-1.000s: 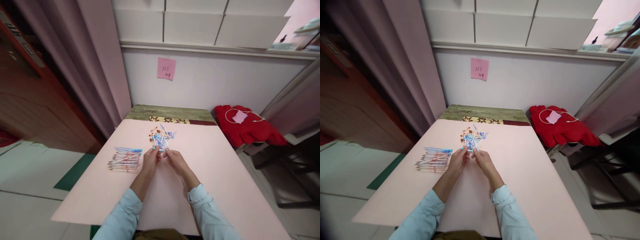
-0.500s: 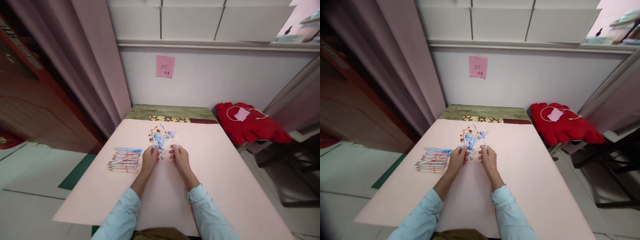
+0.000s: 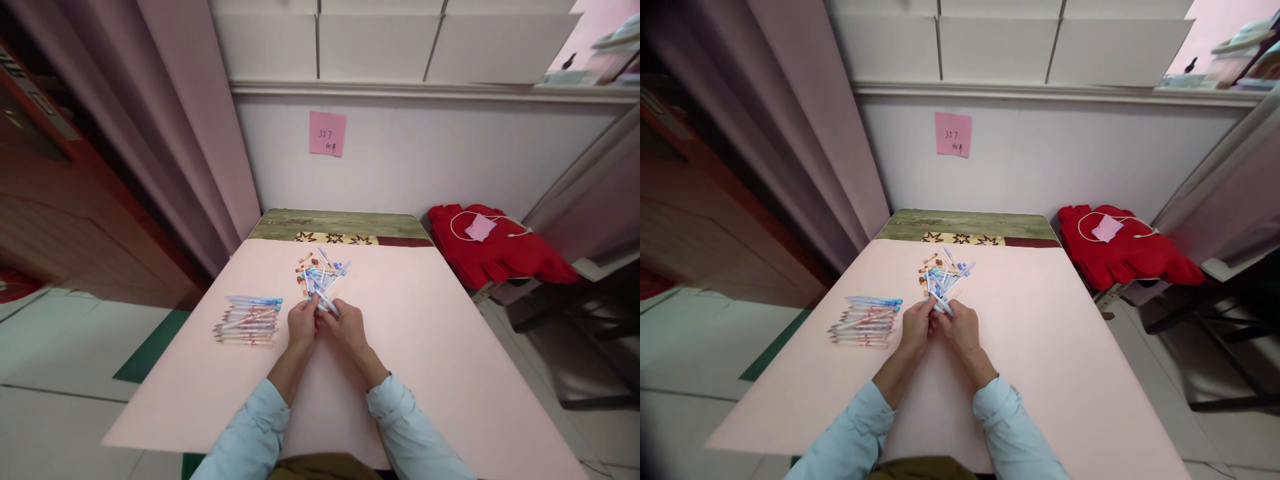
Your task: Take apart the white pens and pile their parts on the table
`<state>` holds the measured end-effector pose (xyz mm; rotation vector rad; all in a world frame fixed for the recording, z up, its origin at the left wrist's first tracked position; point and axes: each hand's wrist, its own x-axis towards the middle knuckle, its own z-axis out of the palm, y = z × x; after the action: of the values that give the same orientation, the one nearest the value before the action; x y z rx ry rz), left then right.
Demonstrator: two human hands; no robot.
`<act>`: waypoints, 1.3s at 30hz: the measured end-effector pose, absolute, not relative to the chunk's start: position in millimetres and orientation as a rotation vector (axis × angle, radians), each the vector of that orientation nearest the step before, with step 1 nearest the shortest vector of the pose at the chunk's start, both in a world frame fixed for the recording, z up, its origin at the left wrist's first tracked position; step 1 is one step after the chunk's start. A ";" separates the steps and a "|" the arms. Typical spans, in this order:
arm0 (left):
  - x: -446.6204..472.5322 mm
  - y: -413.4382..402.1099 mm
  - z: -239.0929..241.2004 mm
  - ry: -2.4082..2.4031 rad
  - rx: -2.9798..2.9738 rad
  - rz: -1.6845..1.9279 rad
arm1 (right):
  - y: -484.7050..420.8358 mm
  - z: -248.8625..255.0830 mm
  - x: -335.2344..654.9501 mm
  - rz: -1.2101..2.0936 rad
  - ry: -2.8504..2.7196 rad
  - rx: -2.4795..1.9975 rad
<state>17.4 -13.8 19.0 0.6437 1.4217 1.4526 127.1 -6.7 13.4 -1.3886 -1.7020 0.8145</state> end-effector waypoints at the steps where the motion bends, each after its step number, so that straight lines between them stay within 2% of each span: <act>1: 16.7 -12.9 19.8 1.423 0.624 1.468 | -7.6 13.6 126.3 0.792 -1.713 -1.388; 10: -2.4 -3.6 17.6 1.603 0.992 1.362 | -2.0 2.2 142.9 1.088 -1.373 -1.362; 14: -1.7 -4.8 20.3 1.667 1.094 1.470 | -4.4 7.0 139.2 1.314 -1.249 -1.208; 18: 8.6 -13.5 30.6 1.391 1.039 1.375 | -11.3 24.8 134.1 1.628 -1.135 -1.060; 23: 20.4 -22.3 36.4 1.064 0.746 1.330 | -16.1 35.2 133.5 1.790 -1.056 -0.944; 29: 5.6 -10.3 43.7 1.156 0.523 1.591 | -17.1 29.0 135.8 1.831 -1.127 -0.944; 33: -15.6 -2.6 48.6 1.317 0.392 1.810 | -11.5 21.1 139.6 1.675 -1.097 -1.063; 39: -14.1 -9.2 27.2 1.488 0.619 1.602 | 2.0 6.3 143.2 1.520 -0.805 -1.111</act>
<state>-14.1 -9.2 27.2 0.6193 1.4881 1.6019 143.2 2.0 6.3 -1.1108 -0.8052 1.5200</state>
